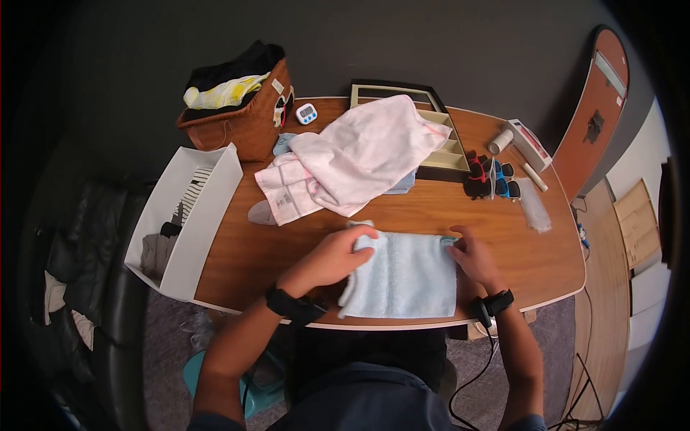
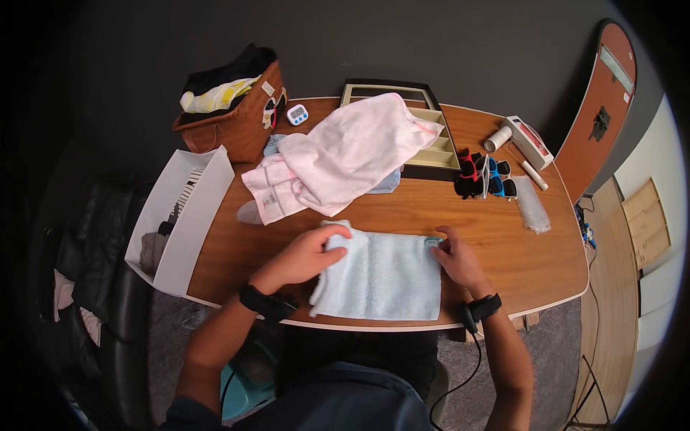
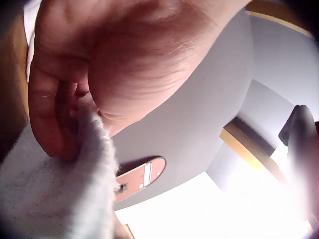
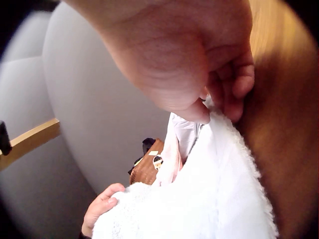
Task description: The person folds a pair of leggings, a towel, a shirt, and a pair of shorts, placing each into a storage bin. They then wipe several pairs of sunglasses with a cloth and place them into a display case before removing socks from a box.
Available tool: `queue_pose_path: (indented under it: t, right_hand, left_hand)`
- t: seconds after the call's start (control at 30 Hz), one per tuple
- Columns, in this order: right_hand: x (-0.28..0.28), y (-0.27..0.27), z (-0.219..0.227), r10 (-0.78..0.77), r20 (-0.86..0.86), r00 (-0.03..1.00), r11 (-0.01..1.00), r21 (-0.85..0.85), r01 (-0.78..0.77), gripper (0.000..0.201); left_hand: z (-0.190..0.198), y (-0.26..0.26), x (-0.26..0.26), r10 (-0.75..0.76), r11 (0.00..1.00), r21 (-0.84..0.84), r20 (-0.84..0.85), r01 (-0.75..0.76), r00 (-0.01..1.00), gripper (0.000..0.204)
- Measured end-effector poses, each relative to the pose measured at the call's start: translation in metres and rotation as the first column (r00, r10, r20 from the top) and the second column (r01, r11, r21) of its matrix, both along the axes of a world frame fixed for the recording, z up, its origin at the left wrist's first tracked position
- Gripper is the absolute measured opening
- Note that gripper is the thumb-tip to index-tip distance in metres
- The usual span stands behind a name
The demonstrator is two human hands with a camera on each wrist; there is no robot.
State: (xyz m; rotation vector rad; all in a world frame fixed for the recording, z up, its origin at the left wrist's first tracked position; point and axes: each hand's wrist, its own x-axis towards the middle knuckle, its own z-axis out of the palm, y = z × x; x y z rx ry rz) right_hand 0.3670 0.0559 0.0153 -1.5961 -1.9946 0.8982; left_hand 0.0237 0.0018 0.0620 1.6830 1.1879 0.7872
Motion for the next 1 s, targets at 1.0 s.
queue_pose_path:
  t: [1.0]
  right_hand:
    - [-0.055,-0.039,0.079,-0.14,-0.777,0.614,0.909,-0.347,-0.232,0.034]
  left_hand:
    - [-0.053,0.011,0.036,-0.121,0.926,-0.238,0.544,0.292,0.83,0.041]
